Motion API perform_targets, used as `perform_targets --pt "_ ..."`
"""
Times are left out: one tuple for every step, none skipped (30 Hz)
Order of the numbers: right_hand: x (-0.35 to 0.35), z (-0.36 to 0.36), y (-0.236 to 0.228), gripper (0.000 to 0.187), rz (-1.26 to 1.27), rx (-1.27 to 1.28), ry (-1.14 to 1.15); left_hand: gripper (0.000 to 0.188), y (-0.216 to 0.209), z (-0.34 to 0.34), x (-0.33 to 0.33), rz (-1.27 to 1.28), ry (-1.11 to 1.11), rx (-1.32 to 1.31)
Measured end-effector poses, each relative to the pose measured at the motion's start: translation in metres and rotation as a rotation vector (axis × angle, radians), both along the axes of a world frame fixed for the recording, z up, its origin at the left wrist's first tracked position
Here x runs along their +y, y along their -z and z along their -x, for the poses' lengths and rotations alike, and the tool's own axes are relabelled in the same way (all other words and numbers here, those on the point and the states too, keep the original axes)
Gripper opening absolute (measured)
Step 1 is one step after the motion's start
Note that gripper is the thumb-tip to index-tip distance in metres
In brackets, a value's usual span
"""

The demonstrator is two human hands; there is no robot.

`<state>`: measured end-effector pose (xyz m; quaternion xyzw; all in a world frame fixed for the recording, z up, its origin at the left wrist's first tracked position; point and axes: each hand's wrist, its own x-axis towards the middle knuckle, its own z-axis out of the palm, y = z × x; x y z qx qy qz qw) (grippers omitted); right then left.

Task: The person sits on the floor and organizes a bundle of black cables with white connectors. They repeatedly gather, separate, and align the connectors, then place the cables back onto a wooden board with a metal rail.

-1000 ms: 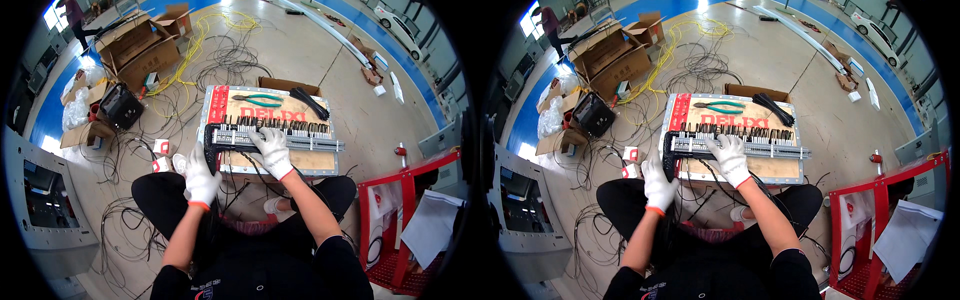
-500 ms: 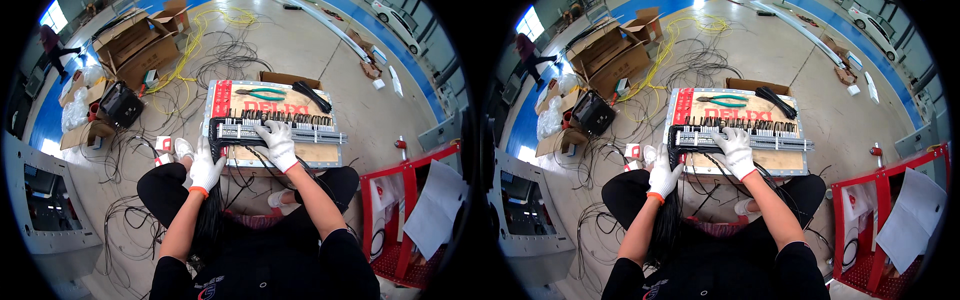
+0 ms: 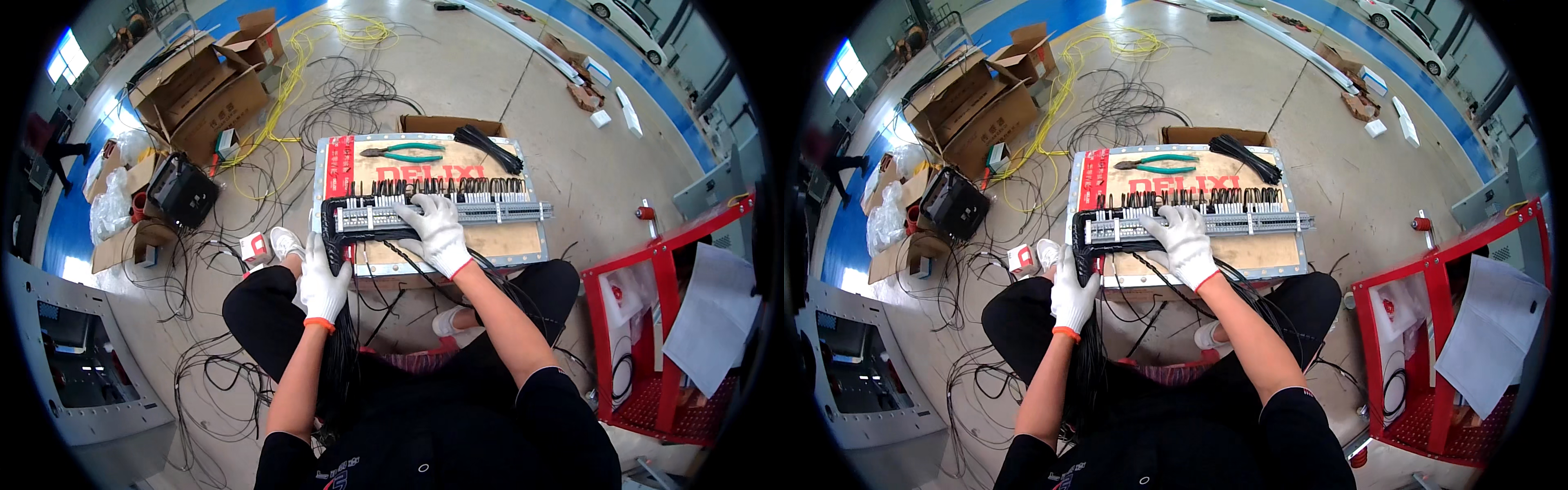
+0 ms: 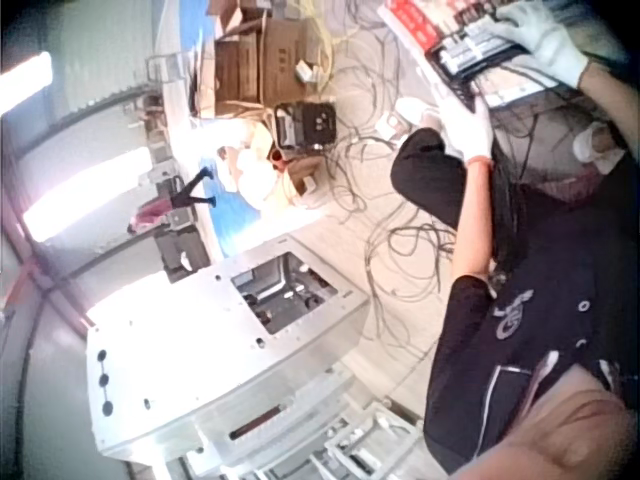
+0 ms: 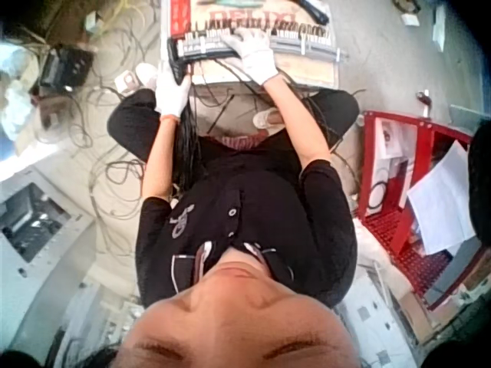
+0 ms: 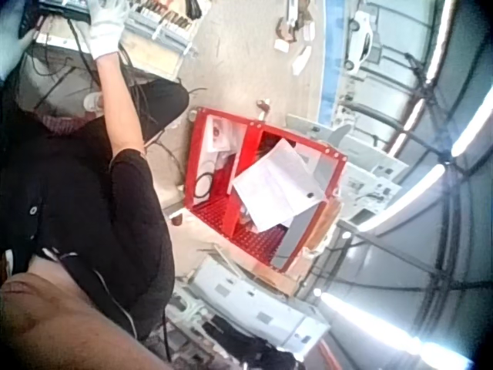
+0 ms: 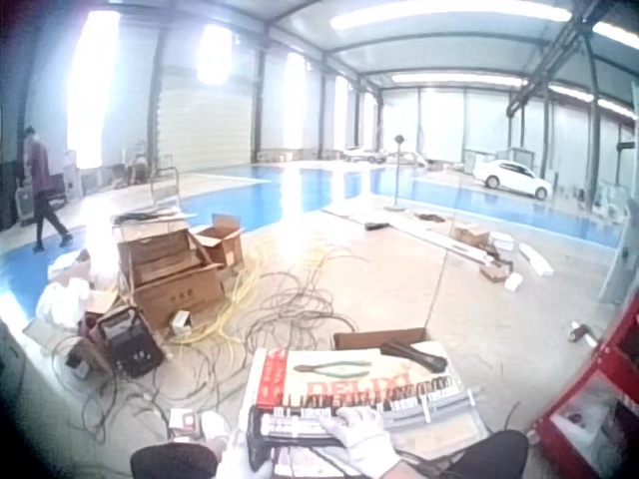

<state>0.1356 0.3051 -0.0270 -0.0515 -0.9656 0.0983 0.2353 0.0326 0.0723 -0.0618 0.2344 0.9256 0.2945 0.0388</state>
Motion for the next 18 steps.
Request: perform_targets --pt "0.0 0.0 -0.001 0.068 0.005 -0.007 0.0 0.084 0.001 0.002 -0.001 -0.018 0.01 0.011" --pt "0.0 0.0 0.0 0.069 0.006 -0.023 0.006 0.084 0.001 0.003 -0.002 -0.025 0.026 -0.003" --pt "0.001 0.0 0.001 0.069 0.001 -0.013 0.011 0.084 0.0 0.006 -0.004 -0.032 0.037 -0.017" --pt "0.0 0.0 0.002 0.069 -0.003 -0.003 0.015 0.084 -0.001 0.007 -0.005 -0.04 0.047 -0.031" --pt "0.0 -0.001 0.002 0.07 -0.008 0.008 0.019 0.084 -0.002 0.007 -0.005 -0.046 0.047 -0.037" --pt "0.0 -0.001 0.003 0.072 -0.011 0.005 0.023 0.084 -0.002 0.006 -0.005 -0.05 0.046 -0.042" --pt "0.0 -0.001 0.003 0.072 -0.012 0.003 0.018 0.084 -0.003 0.006 -0.005 -0.054 0.046 -0.047" --pt "0.0 -0.002 0.003 0.071 -0.013 0.001 0.014 0.084 -0.002 0.006 -0.005 -0.05 0.042 -0.037" --pt "0.0 -0.002 0.004 0.071 -0.013 -0.001 0.012 0.083 -0.003 0.005 -0.005 -0.062 0.029 -0.029" --pt "-0.001 -0.002 0.004 0.072 -0.016 0.004 0.009 0.082 -0.004 0.003 -0.005 -0.074 0.016 -0.02" --pt "-0.001 -0.001 0.004 0.072 -0.019 0.01 0.006 0.081 -0.006 0.001 -0.004 -0.085 0.003 -0.011" --pt "0.0 -0.001 0.004 0.072 -0.024 0.011 0.008 0.074 -0.011 -0.002 -0.001 -0.103 0.021 0.181" --pt "0.001 -0.001 0.004 0.072 -0.028 0.013 0.01 0.068 -0.019 -0.005 0.0 -0.121 0.04 0.374" --pt "0.001 -0.002 0.005 0.072 -0.018 0.009 0.01 0.062 -0.025 -0.007 0.002 -0.139 0.06 0.567" --pt "0.001 -0.002 0.005 0.072 -0.008 0.009 0.004 0.055 -0.029 -0.006 0.001 -0.236 0.153 0.552" --pt "0.001 -0.002 0.004 0.072 0.001 0.008 -0.002 0.049 -0.031 -0.003 0.0 -0.333 0.248 0.536" --pt "0.001 -0.002 0.004 0.071 0.006 0.004 -0.003 0.043 -0.035 -0.002 0.0 -0.429 0.343 0.517" --pt "0.001 -0.001 0.003 0.071 0.009 -0.003 -0.003 0.031 -0.043 -0.007 0.008 -0.483 0.315 0.473"
